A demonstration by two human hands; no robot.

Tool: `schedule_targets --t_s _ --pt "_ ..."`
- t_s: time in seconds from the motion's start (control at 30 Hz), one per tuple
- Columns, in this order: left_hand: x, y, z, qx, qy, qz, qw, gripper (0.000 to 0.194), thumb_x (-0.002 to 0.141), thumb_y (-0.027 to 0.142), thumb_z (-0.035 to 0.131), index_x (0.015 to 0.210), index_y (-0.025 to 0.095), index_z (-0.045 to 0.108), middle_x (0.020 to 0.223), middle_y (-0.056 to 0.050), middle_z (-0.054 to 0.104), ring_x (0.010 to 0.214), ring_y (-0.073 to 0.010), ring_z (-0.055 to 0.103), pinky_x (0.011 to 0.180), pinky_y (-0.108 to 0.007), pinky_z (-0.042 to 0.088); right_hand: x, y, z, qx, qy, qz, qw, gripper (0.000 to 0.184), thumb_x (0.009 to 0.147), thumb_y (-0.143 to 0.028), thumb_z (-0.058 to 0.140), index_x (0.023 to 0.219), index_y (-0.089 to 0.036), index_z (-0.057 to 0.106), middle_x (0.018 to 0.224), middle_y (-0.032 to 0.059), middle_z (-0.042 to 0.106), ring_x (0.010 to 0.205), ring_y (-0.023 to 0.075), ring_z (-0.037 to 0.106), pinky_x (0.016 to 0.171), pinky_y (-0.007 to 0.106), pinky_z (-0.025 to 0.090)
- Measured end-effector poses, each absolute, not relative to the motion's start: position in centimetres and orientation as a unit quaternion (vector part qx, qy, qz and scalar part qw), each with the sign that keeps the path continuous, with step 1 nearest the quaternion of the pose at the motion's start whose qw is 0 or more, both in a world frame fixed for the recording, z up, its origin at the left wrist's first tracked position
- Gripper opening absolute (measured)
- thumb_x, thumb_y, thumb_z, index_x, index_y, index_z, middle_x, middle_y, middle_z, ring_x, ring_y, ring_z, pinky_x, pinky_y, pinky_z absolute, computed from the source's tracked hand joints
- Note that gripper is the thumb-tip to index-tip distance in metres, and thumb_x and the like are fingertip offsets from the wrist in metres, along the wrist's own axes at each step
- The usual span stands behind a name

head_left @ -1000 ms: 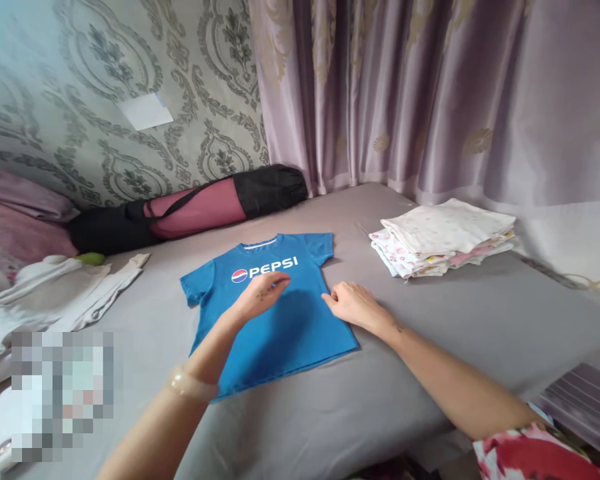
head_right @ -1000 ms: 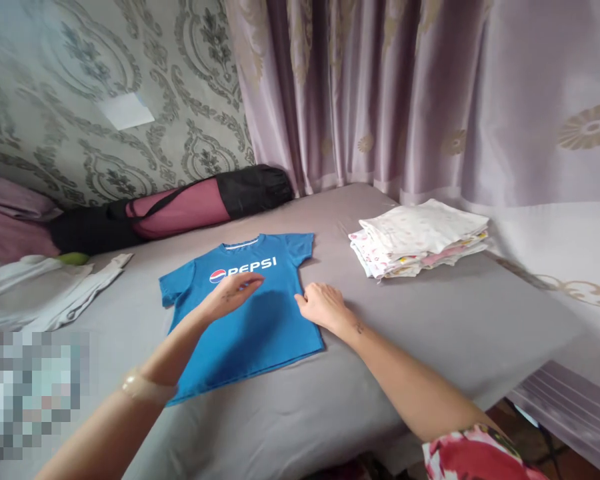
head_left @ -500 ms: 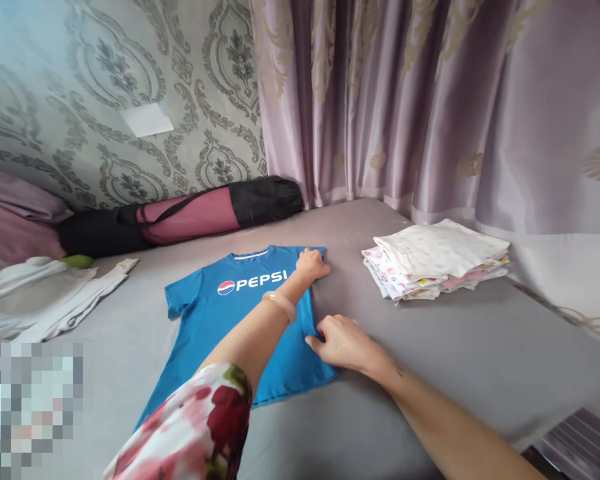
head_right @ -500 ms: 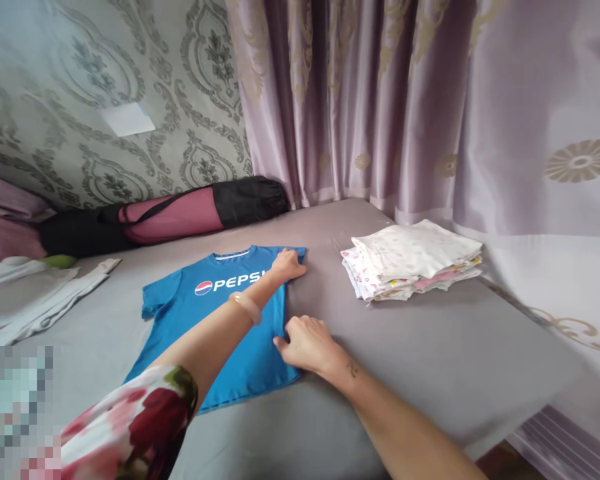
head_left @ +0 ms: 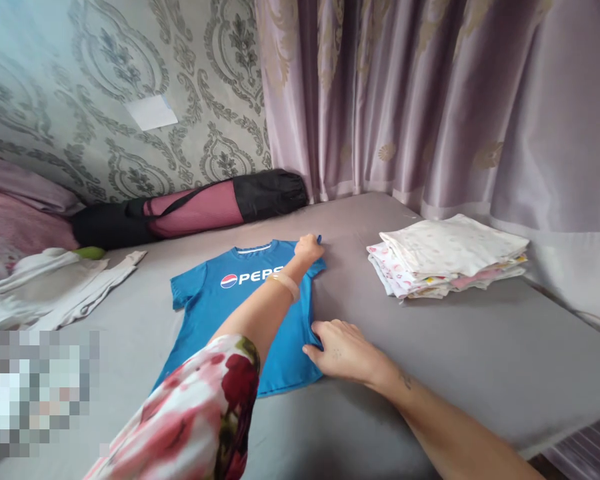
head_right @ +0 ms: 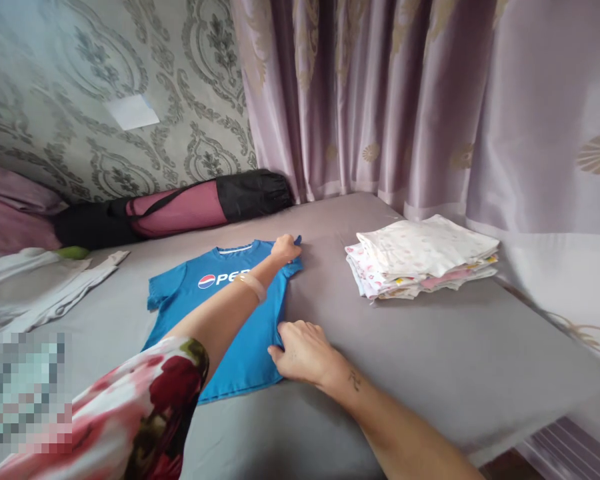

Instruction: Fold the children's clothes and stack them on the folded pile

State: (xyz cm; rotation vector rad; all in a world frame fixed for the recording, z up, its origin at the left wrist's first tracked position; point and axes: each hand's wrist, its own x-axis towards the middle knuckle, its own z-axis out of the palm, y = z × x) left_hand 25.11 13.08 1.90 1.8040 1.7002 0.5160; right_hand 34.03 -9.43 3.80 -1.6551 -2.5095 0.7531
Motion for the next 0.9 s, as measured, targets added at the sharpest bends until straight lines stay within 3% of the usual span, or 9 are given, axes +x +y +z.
schedule_targets --t_s 0.13,0.3,0.5,0.63,0.77,0.9 --pt "22.3 13.5 2.7 0.573 0.679 0.255 0.382 0.008 0.077 0.017 0.063 0.077 0.009 0.065 0.053 -0.006 0.058 0.058 -0.0245 0.067 0.062 -0.034 0.054 34.0 -9.7 4.2 -0.519 -0.814 0.258 0.031 0.019 0.088 -0.034 0.050 0.097 -0.019 0.058 0.094 0.0102 0.069 0.089 0.0255 0.064 0.064 0.029 0.029" --pt "19.1 12.4 3.5 0.494 0.656 0.351 0.450 0.006 0.079 0.014 0.060 0.083 0.011 0.063 0.055 0.000 0.057 0.052 -0.0133 0.061 0.063 -0.028 0.056 33.6 -10.3 4.3 -0.506 -0.816 0.272 0.066 0.020 0.088 -0.025 0.047 0.106 -0.021 0.053 0.096 0.0069 0.068 0.087 0.0218 0.062 0.065 0.029 0.026" --pt "15.3 11.5 2.0 0.433 0.640 0.418 0.478 0.007 0.076 0.018 0.065 0.080 0.013 0.061 0.064 -0.001 0.062 0.056 -0.0114 0.061 0.063 -0.026 0.055 32.8 -10.9 3.9 -0.471 -0.830 0.276 0.111 0.015 0.087 -0.019 0.046 0.100 -0.022 0.051 0.095 0.0034 0.064 0.084 0.0178 0.059 0.067 0.028 0.027" --pt "13.3 11.3 0.5 0.414 0.658 0.430 0.459 0.012 0.072 0.021 0.068 0.078 0.015 0.060 0.056 0.003 0.053 0.051 -0.0104 0.055 0.057 -0.024 0.050 32.6 -11.2 3.3 -0.427 -0.854 0.271 0.118 0.021 0.082 -0.013 0.046 0.099 -0.022 0.053 0.099 0.0029 0.063 0.086 0.0167 0.057 0.069 0.027 0.029" --pt "12.2 10.6 -0.2 0.424 0.672 0.422 0.436 0.004 0.079 0.018 0.059 0.081 0.014 0.059 0.051 0.007 0.042 0.046 -0.0075 0.047 0.054 -0.021 0.045 32.8 -11.1 2.9 -0.389 -0.877 0.265 0.093 0.029 0.079 -0.009 0.045 0.102 -0.022 0.056 0.106 0.0034 0.062 0.089 0.0166 0.058 0.072 0.028 0.032" --pt "12.1 10.0 -0.3 0.444 0.687 0.406 0.408 0.009 0.080 0.015 0.057 0.088 0.015 0.061 0.050 0.008 0.038 0.041 -0.0074 0.040 0.049 -0.021 0.039 33.3 -11.0 3.1 -0.366 -0.889 0.263 0.081 0.031 0.080 -0.009 0.044 0.105 -0.023 0.058 0.107 0.0032 0.062 0.090 0.0166 0.059 0.073 0.028 0.033"
